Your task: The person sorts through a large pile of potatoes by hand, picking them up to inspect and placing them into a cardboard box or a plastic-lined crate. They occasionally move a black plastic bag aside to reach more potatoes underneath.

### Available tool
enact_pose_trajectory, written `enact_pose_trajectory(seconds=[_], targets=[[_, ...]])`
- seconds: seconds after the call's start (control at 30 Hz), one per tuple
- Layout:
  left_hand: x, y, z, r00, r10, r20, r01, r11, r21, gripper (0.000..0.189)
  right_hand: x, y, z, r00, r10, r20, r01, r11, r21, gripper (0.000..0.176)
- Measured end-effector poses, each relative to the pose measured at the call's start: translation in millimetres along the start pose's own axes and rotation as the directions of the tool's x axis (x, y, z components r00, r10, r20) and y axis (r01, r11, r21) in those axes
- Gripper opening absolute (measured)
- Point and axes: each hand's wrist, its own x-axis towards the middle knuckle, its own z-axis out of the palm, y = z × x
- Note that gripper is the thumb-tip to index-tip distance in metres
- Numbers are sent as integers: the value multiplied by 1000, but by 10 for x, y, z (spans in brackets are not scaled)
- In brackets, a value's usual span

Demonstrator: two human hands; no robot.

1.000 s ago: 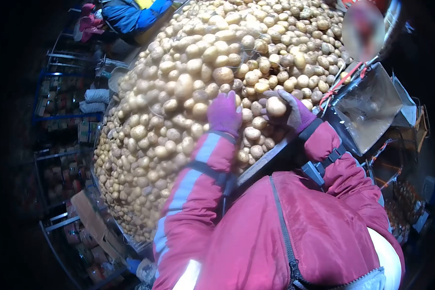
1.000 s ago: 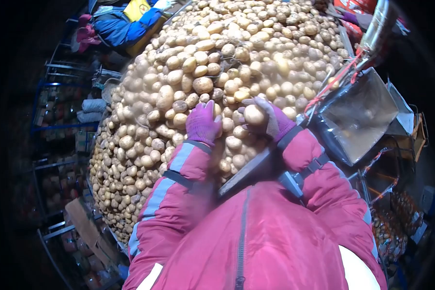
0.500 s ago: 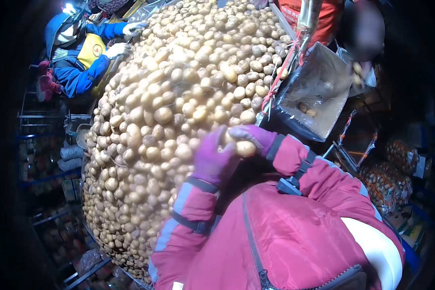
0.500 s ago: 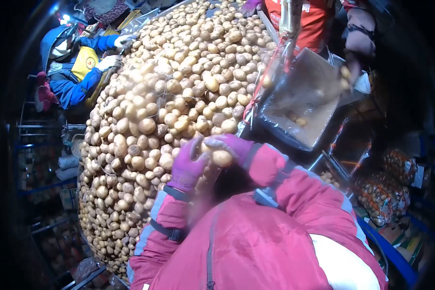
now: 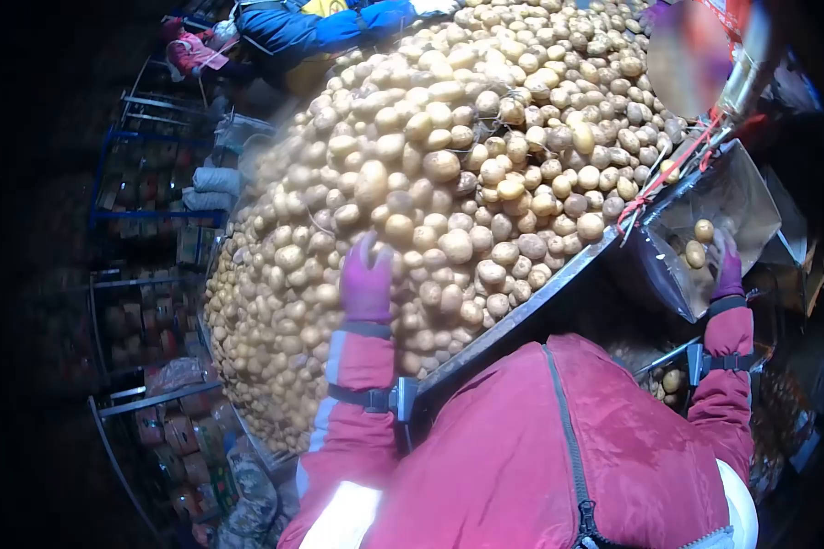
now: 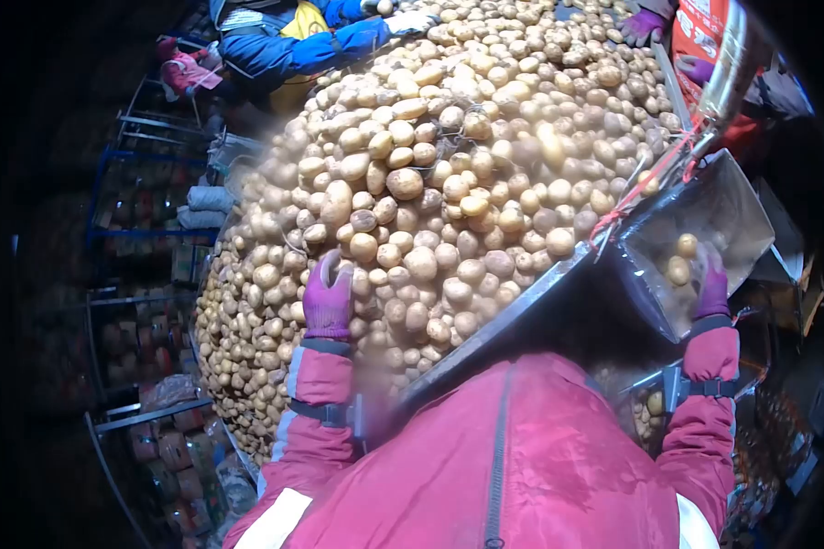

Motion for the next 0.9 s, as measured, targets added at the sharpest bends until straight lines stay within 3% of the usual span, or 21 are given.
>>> enact_pose_trajectory(seconds=[0.07, 0.1, 0.13, 0.23, 0.27, 0.33, 0.37, 0.4, 0.43, 0.47, 0.5, 0.57, 0.63, 0.7, 0.73, 0.77, 0.8, 0.87, 0.9], targets=[[84, 245, 8, 1000, 11, 28, -14, 995, 99, 54, -196, -324, 210, 1000, -15, 4, 14, 992, 124, 43], [123, 350, 63, 999, 17, 47, -24, 989, 144, 58, -437, -515, 500, 992, -46, 118, 33, 993, 116, 42], [173, 161, 279, 979, 194, -56, -180, 965, 188, 55, -600, -682, 739, 971, -81, 226, 57, 992, 113, 42], [224, 379, 351, 996, 71, -48, -55, 959, 277, 57, -1055, -1018, 1670, 831, -129, 542, 33, 982, 184, 45], [221, 278, 375, 988, 138, -75, -110, 949, 296, 55, -1310, -1185, 2054, 805, -109, 583, 73, 994, 85, 45], [255, 4, 362, 997, 55, -56, -58, 997, -42, 52, -1780, -1419, 2773, 726, -68, 684, 117, 993, -25, 45], [277, -74, 343, 999, 23, -33, -29, 977, -210, 50, -1950, -1463, 3073, 670, -50, 741, 116, 992, -38, 45], [220, 100, 188, 996, -90, 22, 90, 878, -470, 44, -2103, -1521, 3327, 637, -18, 771, 66, 997, -31, 44], [169, 27, 106, 998, 56, -6, -54, 922, -383, 43, -2219, -1567, 3548, 600, 12, 800, 16, 1000, -27, 44], [128, -85, -18, 979, 201, -23, -199, 937, -288, 41, -2251, -1545, 3770, 559, -62, 827, 91, 996, 13, 44], [70, -43, -102, 995, 70, 66, -30, 874, -486, 40, -2302, -1529, 3977, 510, -134, 850, 163, 985, 58, 44], [-50, 41, -272, 952, -196, 237, 307, 548, -778, 38, -2620, -1680, 4256, 401, -31, 916, 104, 994, -12, 46], [-186, 263, -336, 970, -156, 189, 244, 688, -684, 41, -3004, -1705, 4438, 339, 121, 933, -25, 993, -119, 46], [-242, 354, -277, 952, -42, 304, 198, 841, -504, 44, -3209, -1550, 4567, 206, 79, 975, -6, 997, -79, 48], [-234, 427, -262, 968, 124, 218, 33, 797, -604, 48, -3272, -1496, 4737, 74, -95, 993, 15, 995, 94, 48], [-193, 311, -245, 977, 60, 203, 73, 803, -591, 48, -3172, -1515, 4641, -44, 14, 999, -61, 998, -17, 47], [-119, 141, -186, 982, -4, 190, 116, 806, -580, 48, -3126, -1389, 4623, 100, 105, 989, -147, 985, -90, 45], [92, 39, -241, 1000, -14, 1, 13, 888, -459, 48, -2997, -1209, 4523, 259, 199, 945, -304, 946, -115, 45], [260, 137, -360, 997, -75, 20, 75, 859, -507, 49, -2814, -994, 4480, 233, -62, 970, 17, 998, 59, 39]])
